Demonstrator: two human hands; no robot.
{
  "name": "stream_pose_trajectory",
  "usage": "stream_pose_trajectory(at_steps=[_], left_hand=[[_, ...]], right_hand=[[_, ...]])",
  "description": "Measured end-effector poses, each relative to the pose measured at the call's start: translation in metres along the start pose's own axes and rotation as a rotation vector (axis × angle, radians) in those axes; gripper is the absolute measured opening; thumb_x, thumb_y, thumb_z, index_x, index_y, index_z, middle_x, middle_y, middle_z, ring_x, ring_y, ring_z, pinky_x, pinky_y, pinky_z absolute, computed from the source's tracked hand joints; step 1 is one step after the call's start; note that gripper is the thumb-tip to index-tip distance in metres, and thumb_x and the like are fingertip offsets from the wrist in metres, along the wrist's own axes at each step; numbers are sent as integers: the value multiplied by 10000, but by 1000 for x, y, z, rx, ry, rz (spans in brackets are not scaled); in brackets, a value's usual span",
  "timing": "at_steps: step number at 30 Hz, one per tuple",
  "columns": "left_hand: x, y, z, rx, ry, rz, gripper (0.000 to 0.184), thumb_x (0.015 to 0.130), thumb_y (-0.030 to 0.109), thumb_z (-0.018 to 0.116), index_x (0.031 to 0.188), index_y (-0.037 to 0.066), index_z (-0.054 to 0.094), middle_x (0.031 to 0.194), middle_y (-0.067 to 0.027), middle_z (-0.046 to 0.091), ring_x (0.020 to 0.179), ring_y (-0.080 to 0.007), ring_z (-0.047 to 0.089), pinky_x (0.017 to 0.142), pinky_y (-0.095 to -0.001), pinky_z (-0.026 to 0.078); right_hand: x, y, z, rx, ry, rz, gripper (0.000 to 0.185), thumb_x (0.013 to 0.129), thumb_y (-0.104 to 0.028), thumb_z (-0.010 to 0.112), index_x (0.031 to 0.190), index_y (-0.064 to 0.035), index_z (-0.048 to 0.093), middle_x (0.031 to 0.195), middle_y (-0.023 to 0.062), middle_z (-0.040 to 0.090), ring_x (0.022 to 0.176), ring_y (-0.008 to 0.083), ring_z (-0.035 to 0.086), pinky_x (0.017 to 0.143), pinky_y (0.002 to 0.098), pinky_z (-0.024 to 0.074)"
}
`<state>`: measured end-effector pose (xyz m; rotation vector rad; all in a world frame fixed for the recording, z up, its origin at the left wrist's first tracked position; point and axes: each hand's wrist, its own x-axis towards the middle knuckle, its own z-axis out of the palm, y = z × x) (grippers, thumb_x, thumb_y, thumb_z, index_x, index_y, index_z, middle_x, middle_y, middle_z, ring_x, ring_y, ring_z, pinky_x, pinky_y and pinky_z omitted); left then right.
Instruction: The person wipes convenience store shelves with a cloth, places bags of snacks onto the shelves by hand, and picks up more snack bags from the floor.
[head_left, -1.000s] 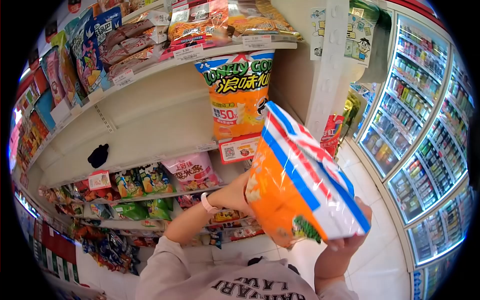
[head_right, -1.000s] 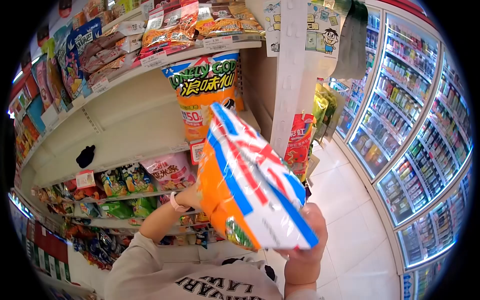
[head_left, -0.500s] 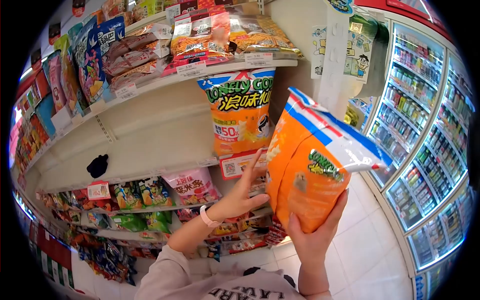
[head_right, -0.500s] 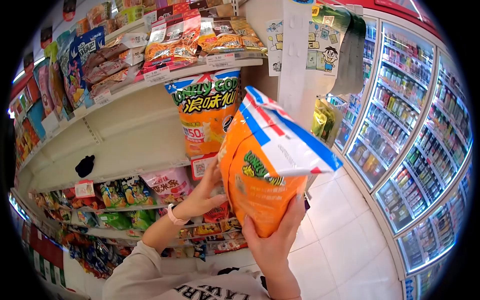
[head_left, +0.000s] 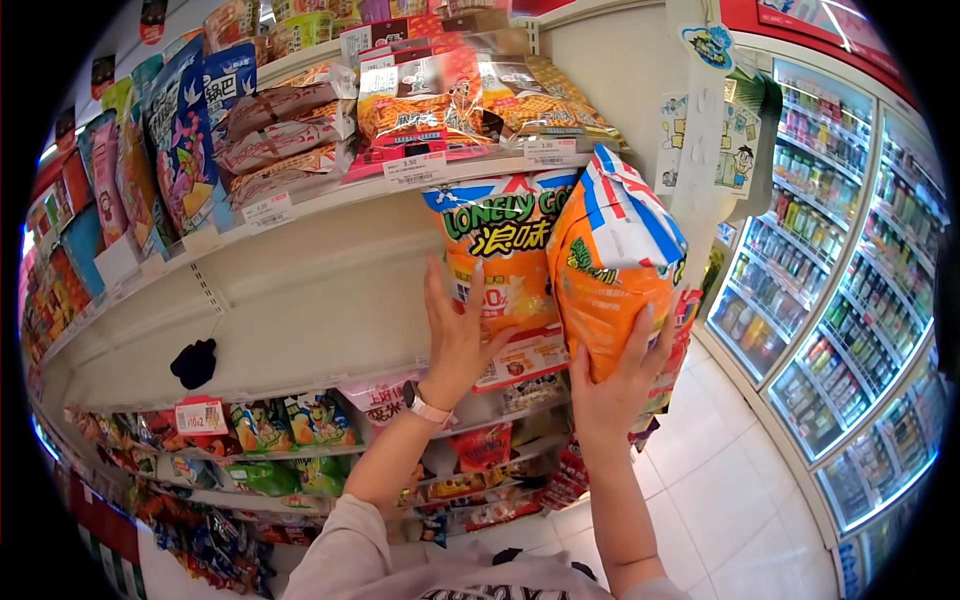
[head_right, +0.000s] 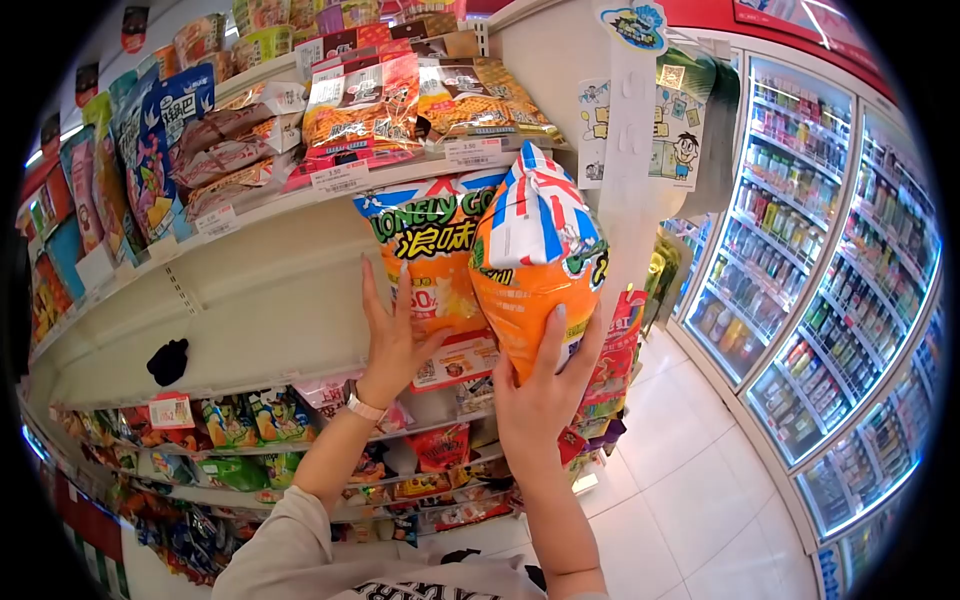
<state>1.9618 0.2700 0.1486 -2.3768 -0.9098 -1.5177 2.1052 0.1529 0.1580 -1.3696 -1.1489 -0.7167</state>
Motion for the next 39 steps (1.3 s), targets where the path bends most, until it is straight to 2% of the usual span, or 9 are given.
stream_pose_trajectory(at_steps=[4, 10, 16, 22, 25, 28, 31, 34, 39], left_hand=[[5, -12, -3, -20, -54, 21, 962, 665, 207, 751, 1402, 166, 134, 1378, -308, 83, 1262, -472, 185, 985, -499, 283], [0, -23, 2, -103, -119, -38, 1056, 661, 153, 761, 1399, 84, 8, 1377, -285, 116, 1255, -418, 258, 930, -376, 396], [-3, -28, 1, -283, -150, -168, 1064, 693, 85, 726, 1372, 23, -91, 1348, -247, 227, 1197, -316, 393, 886, -359, 438], [-3, -32, 9, -489, -195, -250, 1085, 709, 16, 695, 1348, 32, -181, 1265, -221, 390, 1067, -275, 524, 837, -332, 473], [-5, -32, 11, -571, -116, -311, 1091, 671, 148, 759, 1351, -50, -72, 1260, -275, 372, 1057, -313, 525, 825, -335, 463], [-7, -31, 7, -494, -117, -297, 1090, 685, 8, 714, 1359, 22, -142, 1253, -226, 404, 1072, -276, 522, 837, -337, 475], [-9, -35, 3, -490, -93, -288, 1088, 667, -2, 723, 1365, 16, -112, 1263, -227, 393, 1076, -276, 517, 844, -342, 470], [-12, -43, 0, -457, -63, -275, 1080, 657, 159, 769, 1351, -60, -28, 1280, -275, 356, 1098, -323, 494, 861, -349, 443], [-12, -45, -11, -449, -87, -285, 1066, 645, 153, 773, 1358, -49, 7, 1294, -265, 349, 1135, -325, 463, 892, -348, 424]], right_hand=[[-2, -1, 10, -82, -58, 78, 780, 673, -67, 688, 1341, -105, 288, 1338, 259, 229, 1205, 441, 301, 953, 471, 326], [-3, -5, 4, -94, -142, 191, 776, 686, -83, 681, 1351, -124, 283, 1332, 251, 223, 1205, 435, 299, 957, 467, 325], [7, -20, -30, -37, -236, 257, 793, 667, -66, 686, 1353, -146, 296, 1303, 225, 218, 1182, 423, 312, 943, 458, 340], [12, -21, -33, -65, -252, 256, 787, 657, -66, 689, 1346, -138, 314, 1292, 221, 223, 1198, 416, 289, 969, 442, 312], [20, -23, -36, -97, -295, 250, 789, 656, -68, 689, 1346, -131, 312, 1290, 215, 225, 1194, 407, 304, 968, 432, 322], [31, -32, -52, -33, -354, 369, 779, 655, -65, 688, 1340, -119, 321, 1289, 213, 227, 1189, 395, 322, 963, 425, 335], [25, -31, -57, -96, -368, 303, 764, 658, -52, 681, 1334, -125, 333, 1291, 212, 227, 1181, 391, 338, 956, 427, 347], [13, -26, -48, -59, -361, 232, 738, 664, -30, 665, 1324, -136, 352, 1286, 209, 248, 1181, 385, 342, 956, 432, 346], [13, -25, -26, -46, -335, 235, 700, 675, -17, 650, 1307, -142, 377, 1271, 199, 314, 1179, 380, 354, 945, 422, 360]])
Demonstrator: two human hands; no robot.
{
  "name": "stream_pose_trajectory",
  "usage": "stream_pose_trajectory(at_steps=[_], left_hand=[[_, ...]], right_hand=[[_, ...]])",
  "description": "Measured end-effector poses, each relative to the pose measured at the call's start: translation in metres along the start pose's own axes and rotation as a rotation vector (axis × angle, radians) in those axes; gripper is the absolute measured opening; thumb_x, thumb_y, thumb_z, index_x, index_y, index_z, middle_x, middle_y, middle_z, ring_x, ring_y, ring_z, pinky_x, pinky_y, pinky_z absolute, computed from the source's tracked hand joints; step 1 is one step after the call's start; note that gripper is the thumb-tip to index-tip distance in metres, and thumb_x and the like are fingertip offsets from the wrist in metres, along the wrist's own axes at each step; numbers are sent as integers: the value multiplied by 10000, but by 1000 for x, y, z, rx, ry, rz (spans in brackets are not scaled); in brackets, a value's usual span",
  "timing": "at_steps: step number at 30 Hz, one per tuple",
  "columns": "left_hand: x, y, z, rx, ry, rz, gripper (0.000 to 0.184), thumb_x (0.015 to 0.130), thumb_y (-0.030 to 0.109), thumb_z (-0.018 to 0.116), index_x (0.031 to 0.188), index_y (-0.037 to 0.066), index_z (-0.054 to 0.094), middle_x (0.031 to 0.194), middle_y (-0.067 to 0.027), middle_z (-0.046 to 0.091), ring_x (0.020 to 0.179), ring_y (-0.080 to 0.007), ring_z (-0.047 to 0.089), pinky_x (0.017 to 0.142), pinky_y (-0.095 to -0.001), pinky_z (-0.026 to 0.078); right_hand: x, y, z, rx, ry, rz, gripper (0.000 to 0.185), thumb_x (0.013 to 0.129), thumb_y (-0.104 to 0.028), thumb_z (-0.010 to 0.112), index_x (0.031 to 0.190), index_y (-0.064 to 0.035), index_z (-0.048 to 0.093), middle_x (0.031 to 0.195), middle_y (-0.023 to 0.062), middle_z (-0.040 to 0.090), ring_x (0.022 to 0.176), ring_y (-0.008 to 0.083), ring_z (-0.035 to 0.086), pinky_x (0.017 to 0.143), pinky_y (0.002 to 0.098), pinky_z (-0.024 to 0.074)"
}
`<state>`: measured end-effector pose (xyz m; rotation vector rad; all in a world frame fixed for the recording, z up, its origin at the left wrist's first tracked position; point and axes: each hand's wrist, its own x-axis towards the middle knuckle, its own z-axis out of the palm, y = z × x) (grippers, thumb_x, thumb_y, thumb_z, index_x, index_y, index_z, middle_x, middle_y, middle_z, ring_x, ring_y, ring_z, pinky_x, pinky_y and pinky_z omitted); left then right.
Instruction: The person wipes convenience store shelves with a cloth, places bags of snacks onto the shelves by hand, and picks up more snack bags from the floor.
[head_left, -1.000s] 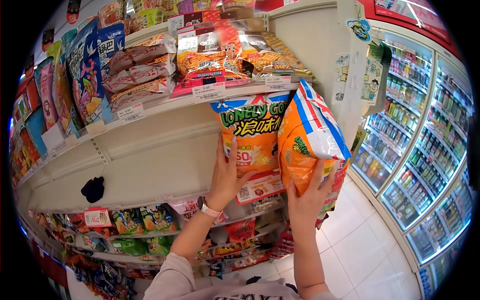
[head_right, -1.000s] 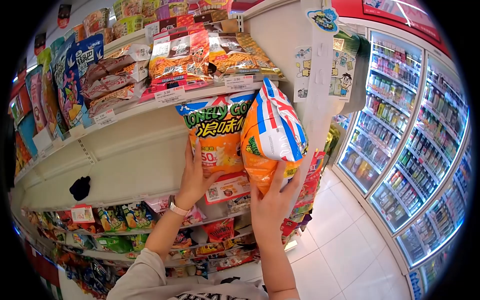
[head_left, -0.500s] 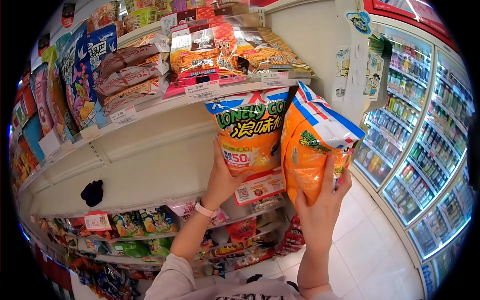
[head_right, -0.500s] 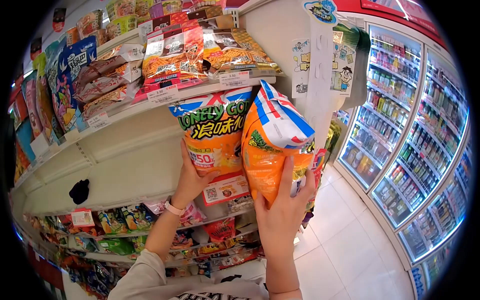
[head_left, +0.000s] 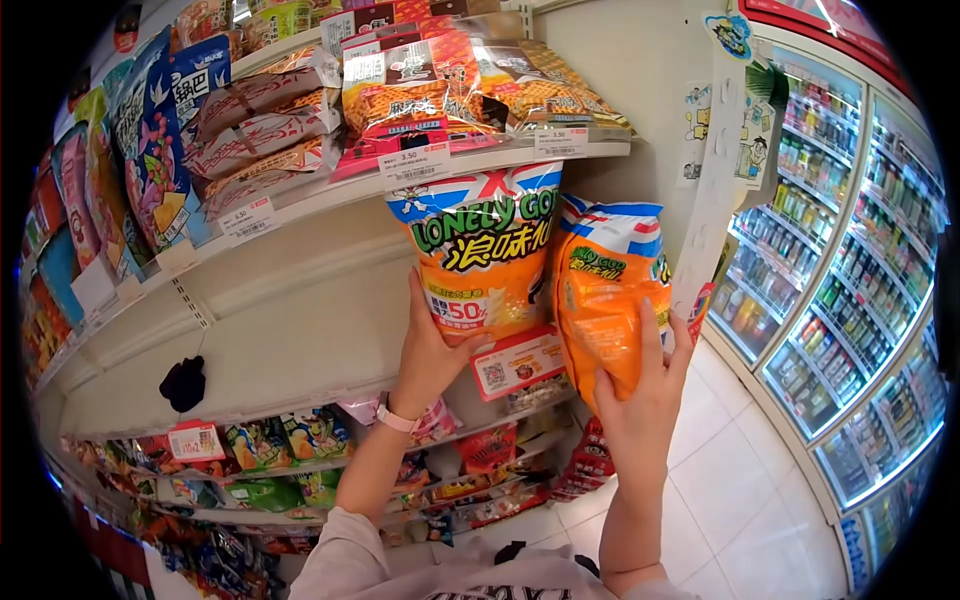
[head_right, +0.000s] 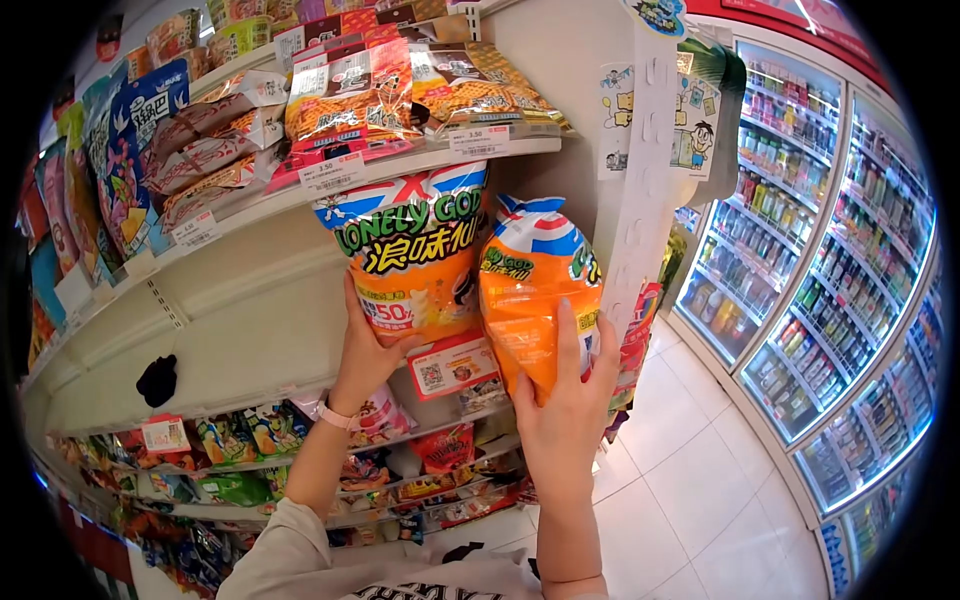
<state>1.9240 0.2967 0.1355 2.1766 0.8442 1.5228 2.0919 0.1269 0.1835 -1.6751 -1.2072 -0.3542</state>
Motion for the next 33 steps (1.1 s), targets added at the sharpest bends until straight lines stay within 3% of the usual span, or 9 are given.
stream_pose_trajectory(at_steps=[4, 7, 10, 16, 27, 33], left_hand=[[-3, -7, -10, -65, -8, -24, 1053, 646, 155, 772, 1361, -41, 25, 1299, -254, 350, 1142, -319, 458, 903, -343, 417], [-2, -10, -18, -72, -27, -16, 1054, 662, 12, 728, 1384, 44, -40, 1287, -188, 368, 1113, -249, 481, 886, -334, 443], [-3, -11, -22, -109, -19, -52, 1028, 666, 145, 757, 1361, -42, 24, 1291, -243, 358, 1136, -298, 465, 903, -341, 416], [-3, -11, -25, -165, -41, -91, 1033, 663, 141, 759, 1362, -36, 20, 1304, -241, 331, 1141, -309, 456, 909, -340, 410], [-4, -13, -26, -85, -32, -24, 1036, 656, 153, 766, 1364, -25, 30, 1267, -245, 356, 1122, -337, 455, 896, -359, 416], [-5, -15, -26, -79, -48, -57, 1030, 659, 162, 763, 1365, -23, 35, 1261, -251, 350, 1122, -354, 439, 914, -368, 397]], right_hand=[[13, 0, 2, -30, 7, -23, 699, 673, -10, 647, 1303, -159, 384, 1277, 181, 329, 1172, 362, 379, 928, 400, 382], [26, -7, -2, -51, -22, -40, 695, 674, -1, 642, 1300, -164, 387, 1282, 171, 335, 1172, 352, 387, 925, 396, 391], [32, -12, -12, -78, -18, -50, 688, 676, 8, 636, 1296, -166, 394, 1290, 167, 334, 1182, 348, 385, 928, 397, 393], [25, -21, -22, -74, 63, -54, 676, 677, 31, 625, 1287, -176, 419, 1320, 166, 314, 1200, 363, 368, 930, 398, 391], [30, 5, 44, -115, 326, -182, 677, 679, 11, 642, 1288, -193, 428, 1317, 163, 325, 1175, 345, 377, 939, 414, 359], [41, -2, 47, -192, 244, -264, 656, 689, 14, 639, 1278, -196, 440, 1313, 123, 363, 1122, 320, 422, 897, 385, 390]])
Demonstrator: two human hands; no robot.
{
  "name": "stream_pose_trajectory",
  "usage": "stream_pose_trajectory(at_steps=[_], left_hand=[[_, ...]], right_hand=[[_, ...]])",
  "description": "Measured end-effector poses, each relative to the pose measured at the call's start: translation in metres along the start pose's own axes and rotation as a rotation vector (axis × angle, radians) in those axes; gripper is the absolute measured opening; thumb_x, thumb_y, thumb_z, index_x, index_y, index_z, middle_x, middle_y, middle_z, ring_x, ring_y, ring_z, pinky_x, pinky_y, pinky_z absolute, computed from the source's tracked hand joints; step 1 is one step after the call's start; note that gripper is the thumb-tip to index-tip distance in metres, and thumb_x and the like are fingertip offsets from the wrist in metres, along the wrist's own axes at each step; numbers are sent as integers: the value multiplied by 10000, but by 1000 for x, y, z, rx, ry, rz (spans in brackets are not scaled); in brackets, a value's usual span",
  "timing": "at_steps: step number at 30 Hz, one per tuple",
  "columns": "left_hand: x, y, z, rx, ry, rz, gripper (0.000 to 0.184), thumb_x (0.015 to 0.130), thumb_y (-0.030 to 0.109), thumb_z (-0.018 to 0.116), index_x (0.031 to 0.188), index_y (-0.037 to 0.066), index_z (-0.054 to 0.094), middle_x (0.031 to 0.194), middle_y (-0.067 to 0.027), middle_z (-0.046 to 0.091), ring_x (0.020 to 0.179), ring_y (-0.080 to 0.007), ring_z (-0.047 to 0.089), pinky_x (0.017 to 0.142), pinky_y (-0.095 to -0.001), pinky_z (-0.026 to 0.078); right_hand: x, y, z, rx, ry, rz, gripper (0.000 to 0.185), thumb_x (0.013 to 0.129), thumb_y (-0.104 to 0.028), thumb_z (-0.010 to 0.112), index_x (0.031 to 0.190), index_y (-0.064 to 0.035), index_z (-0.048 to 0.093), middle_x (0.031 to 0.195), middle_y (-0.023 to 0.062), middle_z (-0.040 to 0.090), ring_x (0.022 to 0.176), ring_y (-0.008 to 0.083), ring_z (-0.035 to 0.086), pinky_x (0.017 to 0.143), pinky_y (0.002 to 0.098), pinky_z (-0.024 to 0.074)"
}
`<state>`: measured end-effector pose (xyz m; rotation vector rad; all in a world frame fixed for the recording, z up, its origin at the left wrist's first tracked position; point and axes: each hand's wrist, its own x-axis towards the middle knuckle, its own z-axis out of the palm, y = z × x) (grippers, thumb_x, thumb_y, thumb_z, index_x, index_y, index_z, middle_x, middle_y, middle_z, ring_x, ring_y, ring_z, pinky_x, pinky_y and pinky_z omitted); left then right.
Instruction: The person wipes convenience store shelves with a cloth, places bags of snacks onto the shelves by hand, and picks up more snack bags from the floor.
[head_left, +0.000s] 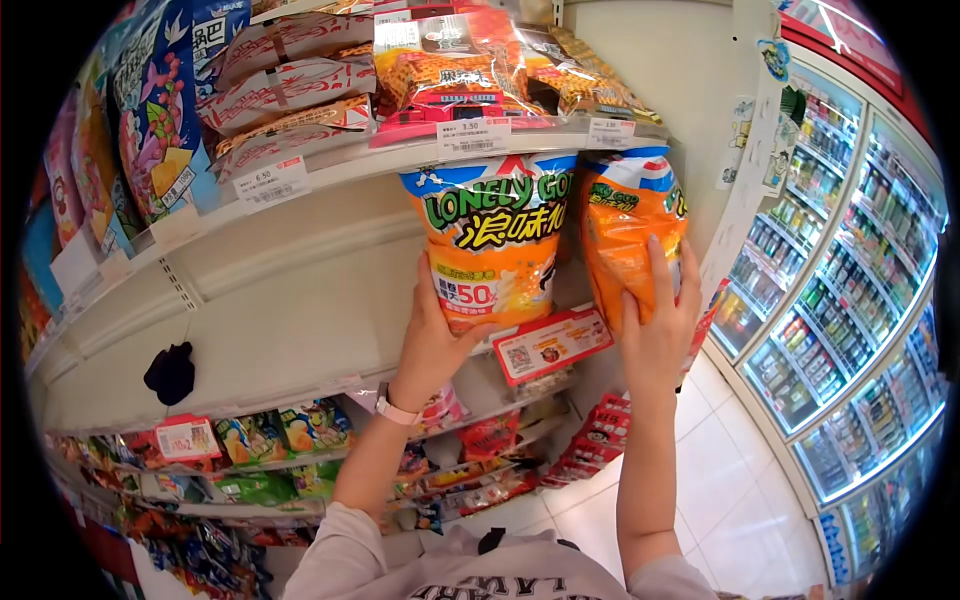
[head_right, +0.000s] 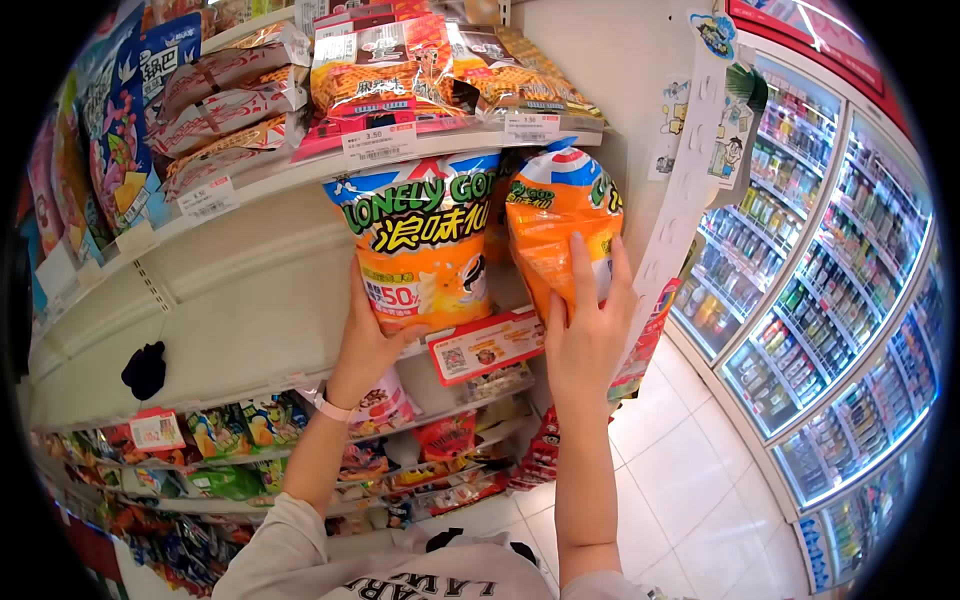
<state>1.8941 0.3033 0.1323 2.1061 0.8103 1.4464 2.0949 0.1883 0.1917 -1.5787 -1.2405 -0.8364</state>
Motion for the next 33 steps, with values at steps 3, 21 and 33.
stream_pose_trajectory(at_steps=[3, 21, 33], left_hand=[[1, 1, 0, -10, -2, 8, 1030, 660, 167, 761, 1366, -21, 35, 1257, -254, 350, 1125, -357, 434, 917, -369, 394], [2, -2, 3, 69, -7, 57, 1038, 664, 201, 760, 1356, -47, 27, 1228, -261, 371, 1099, -366, 460, 884, -379, 421], [8, 11, 15, 49, -48, 75, 1042, 669, 202, 756, 1349, -62, 12, 1292, -280, 316, 1138, -357, 448, 892, -368, 428]], right_hand=[[5, -2, 7, -11, 7, -17, 647, 686, 25, 636, 1266, -193, 450, 1309, 125, 366, 1095, 309, 438, 886, 384, 398], [12, 32, 83, 51, 46, -9, 671, 730, -40, 623, 1329, -188, 357, 1321, 211, 302, 1151, 390, 378, 946, 437, 352], [12, 53, 113, 349, 86, 78, 632, 777, -85, 611, 1331, -100, 309, 1305, 258, 280, 1196, 412, 314, 991, 439, 289]])
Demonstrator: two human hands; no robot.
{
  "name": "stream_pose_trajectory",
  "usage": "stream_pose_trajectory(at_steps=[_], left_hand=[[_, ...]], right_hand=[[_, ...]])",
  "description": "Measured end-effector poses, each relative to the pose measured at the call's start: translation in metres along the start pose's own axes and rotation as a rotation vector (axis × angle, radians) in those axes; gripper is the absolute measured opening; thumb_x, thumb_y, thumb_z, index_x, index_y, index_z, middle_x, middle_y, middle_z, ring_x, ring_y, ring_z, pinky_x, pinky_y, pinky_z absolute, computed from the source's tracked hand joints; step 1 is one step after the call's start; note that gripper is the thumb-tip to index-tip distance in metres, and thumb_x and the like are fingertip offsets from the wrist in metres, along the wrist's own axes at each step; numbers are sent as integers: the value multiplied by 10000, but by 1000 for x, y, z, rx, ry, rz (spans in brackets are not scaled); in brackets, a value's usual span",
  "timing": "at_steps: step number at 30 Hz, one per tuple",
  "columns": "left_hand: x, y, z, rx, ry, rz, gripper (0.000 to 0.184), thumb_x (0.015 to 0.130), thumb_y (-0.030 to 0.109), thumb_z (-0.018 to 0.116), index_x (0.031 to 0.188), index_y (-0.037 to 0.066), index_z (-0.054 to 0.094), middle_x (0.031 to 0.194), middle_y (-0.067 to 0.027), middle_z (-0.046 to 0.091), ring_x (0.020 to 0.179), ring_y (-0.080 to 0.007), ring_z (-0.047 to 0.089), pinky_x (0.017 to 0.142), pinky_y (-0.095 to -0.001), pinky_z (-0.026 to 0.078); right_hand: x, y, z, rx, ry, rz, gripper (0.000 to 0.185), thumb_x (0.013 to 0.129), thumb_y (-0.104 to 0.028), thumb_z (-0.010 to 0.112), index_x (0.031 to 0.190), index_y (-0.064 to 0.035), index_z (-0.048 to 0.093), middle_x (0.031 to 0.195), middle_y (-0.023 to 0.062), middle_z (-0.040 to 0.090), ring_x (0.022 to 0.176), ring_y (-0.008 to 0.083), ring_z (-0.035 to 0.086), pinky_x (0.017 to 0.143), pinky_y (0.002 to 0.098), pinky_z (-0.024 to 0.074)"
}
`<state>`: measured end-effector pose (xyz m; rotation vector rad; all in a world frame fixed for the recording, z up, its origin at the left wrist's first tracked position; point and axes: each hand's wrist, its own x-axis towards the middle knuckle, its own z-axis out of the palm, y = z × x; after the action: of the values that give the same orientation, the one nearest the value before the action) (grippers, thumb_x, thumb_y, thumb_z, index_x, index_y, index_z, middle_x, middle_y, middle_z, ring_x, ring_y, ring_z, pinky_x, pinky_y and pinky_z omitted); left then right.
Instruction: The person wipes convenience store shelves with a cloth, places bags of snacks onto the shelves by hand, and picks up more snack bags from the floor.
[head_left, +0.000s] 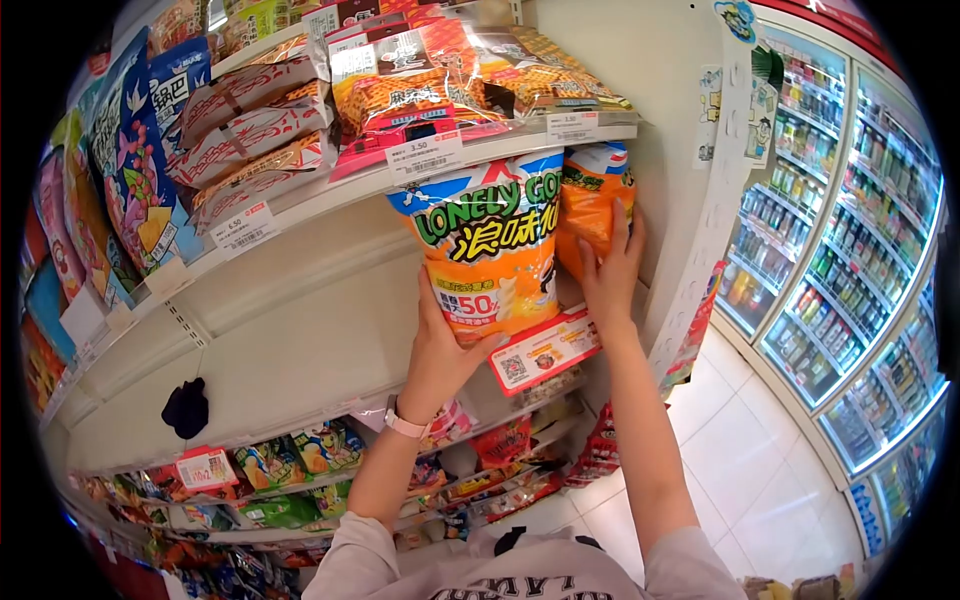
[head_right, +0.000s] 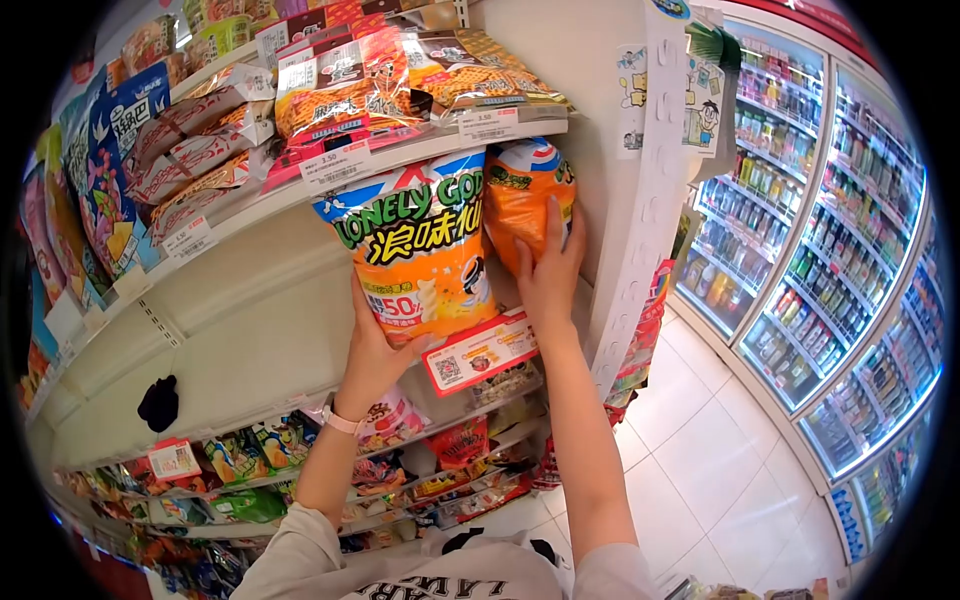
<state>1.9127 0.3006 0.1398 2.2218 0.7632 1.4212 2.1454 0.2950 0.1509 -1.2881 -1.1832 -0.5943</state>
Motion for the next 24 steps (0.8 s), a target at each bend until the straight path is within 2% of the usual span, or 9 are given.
stream_pose_trajectory(at_steps=[3, 7, 10, 14, 17, 20, 21, 24], left_hand=[[6, 5, 10, 16, -15, -8, 1036, 676, 197, 750, 1350, -56, 5, 1292, -276, 318, 1130, -360, 455, 890, -368, 429], [8, 15, 25, -40, -36, -116, 1027, 690, 185, 734, 1356, -36, -16, 1289, -275, 321, 1129, -361, 456, 891, -368, 427], [12, 13, 30, -15, -60, -31, 1013, 719, 64, 682, 1363, 21, -99, 1290, -218, 350, 1103, -279, 494, 861, -327, 450], [13, 11, 30, -7, -83, -16, 1007, 728, 77, 673, 1367, 22, -103, 1334, -207, 290, 1182, -267, 412, 922, -341, 404], [13, 7, 26, -145, -36, 26, 1016, 711, 136, 702, 1364, -16, -62, 1352, -249, 206, 1215, -323, 356, 934, -361, 393], [19, 31, 36, -457, 82, -85, 998, 728, 155, 692, 1362, -29, -57, 1368, -241, 165, 1244, -318, 301, 986, -372, 331], [19, 17, 44, -169, 90, -1, 985, 739, 180, 687, 1360, -41, -45, 1373, -243, 146, 1267, -333, 248, 1026, -375, 264], [21, 17, 54, -149, 145, 3, 984, 738, 194, 689, 1358, -49, -36, 1371, -244, 154, 1281, -338, 210, 1044, -376, 224]], right_hand=[[3, 3, -1, 56, -8, -17, 596, 801, -114, 586, 1329, -98, 310, 1318, 250, 274, 1208, 408, 291, 1002, 447, 262], [3, 1, -9, 123, -32, 70, 528, 841, -161, 525, 1322, -88, 319, 1339, 239, 260, 1215, 406, 273, 1014, 459, 224], [-1, -8, -17, 144, 1, 103, 501, 855, -178, 494, 1318, -86, 327, 1353, 232, 250, 1223, 401, 262, 1023, 464, 196], [-12, -14, -13, 66, -8, 88, 496, 855, -161, 479, 1322, -95, 327, 1372, 227, 229, 1239, 394, 241, 1026, 472, 180], [-16, -27, -26, 114, -5, 91, 490, 846, -143, 473, 1310, -67, 333, 1381, 230, 214, 1254, 396, 219, 1025, 481, 171], [-32, -44, -34, 148, 28, -95, 498, 832, -126, 472, 1302, -42, 330, 1381, 236, 217, 1257, 399, 218, 1020, 486, 170], [-40, -50, -37, 212, 18, -117, 492, 814, -106, 473, 1283, -30, 342, 1372, 251, 226, 1253, 403, 228, 1013, 488, 174], [-66, -68, -52, 355, -17, -158, 467, 798, -86, 486, 1246, -32, 370, 1362, 265, 239, 1246, 409, 243, 1008, 479, 193]])
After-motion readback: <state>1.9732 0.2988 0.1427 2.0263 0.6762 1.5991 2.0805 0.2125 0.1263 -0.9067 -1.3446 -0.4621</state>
